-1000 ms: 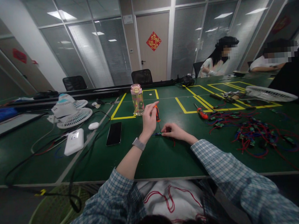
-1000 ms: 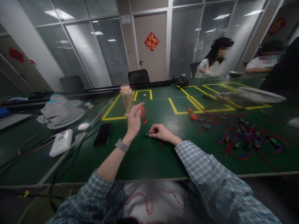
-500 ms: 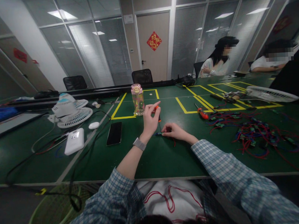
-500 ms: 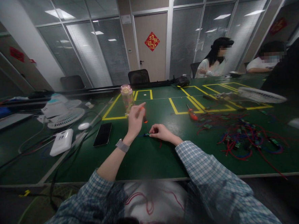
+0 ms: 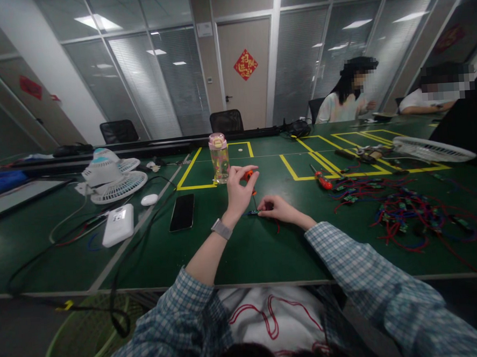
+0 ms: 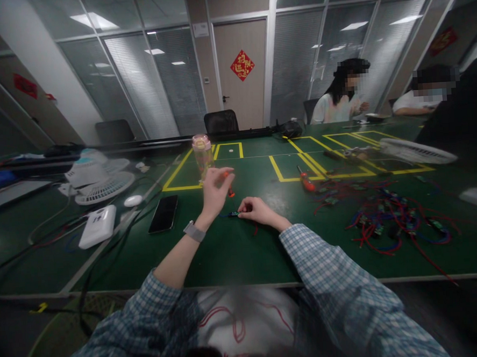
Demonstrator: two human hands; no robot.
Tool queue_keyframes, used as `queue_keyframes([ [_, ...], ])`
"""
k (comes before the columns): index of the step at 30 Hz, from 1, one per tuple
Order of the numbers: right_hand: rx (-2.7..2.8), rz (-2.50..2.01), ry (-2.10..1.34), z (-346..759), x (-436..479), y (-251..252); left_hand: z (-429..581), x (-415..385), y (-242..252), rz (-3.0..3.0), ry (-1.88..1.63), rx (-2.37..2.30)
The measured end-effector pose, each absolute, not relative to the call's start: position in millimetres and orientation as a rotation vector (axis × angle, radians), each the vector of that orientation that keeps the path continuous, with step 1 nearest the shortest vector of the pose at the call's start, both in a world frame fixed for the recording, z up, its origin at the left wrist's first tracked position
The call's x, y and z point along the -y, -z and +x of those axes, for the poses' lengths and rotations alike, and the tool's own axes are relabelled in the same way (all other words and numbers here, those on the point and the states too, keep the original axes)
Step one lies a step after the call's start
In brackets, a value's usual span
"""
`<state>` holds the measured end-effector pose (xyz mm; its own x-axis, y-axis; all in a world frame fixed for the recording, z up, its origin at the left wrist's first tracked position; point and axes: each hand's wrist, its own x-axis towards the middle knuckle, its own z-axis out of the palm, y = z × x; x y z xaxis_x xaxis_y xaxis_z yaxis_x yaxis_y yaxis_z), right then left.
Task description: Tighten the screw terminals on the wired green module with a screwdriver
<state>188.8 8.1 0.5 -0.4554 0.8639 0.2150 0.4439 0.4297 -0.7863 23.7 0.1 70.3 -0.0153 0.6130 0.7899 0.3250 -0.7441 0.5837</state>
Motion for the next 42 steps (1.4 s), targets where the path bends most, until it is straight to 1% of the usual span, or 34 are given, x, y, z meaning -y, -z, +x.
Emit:
queue_keyframes([
  [8, 2.058, -1.082, -0.877, 189.0, -9.2, 1.5, 23.4, -0.9, -71.1, 2.062, -1.744, -0.921],
  [16, 2.052, -1.094, -0.908, 189.4, -9.8, 2.6, 24.4, 0.8, -70.4, 2.076, -1.836, -1.036],
  [22, 2.066, -1.09, -0.899, 189.5, -9.8, 2.4, 24.9, 0.6, -70.0, 2.065, -1.837, -0.965],
  [31, 2.074, -1.104, -0.87, 189.5, -10.5, 3.2, 25.1, 1.2, -67.4, 2.004, -1.923, -1.048],
  [39, 2.078, -1.094, -0.874, 188.9, -8.1, -0.3, 25.1, 1.1, -69.0, 2.008, -1.835, -0.909],
  [42, 2.075, -1.089, -0.882, 188.9, -7.9, -0.2, 24.8, 0.6, -67.8, 2.008, -1.846, -0.93],
])
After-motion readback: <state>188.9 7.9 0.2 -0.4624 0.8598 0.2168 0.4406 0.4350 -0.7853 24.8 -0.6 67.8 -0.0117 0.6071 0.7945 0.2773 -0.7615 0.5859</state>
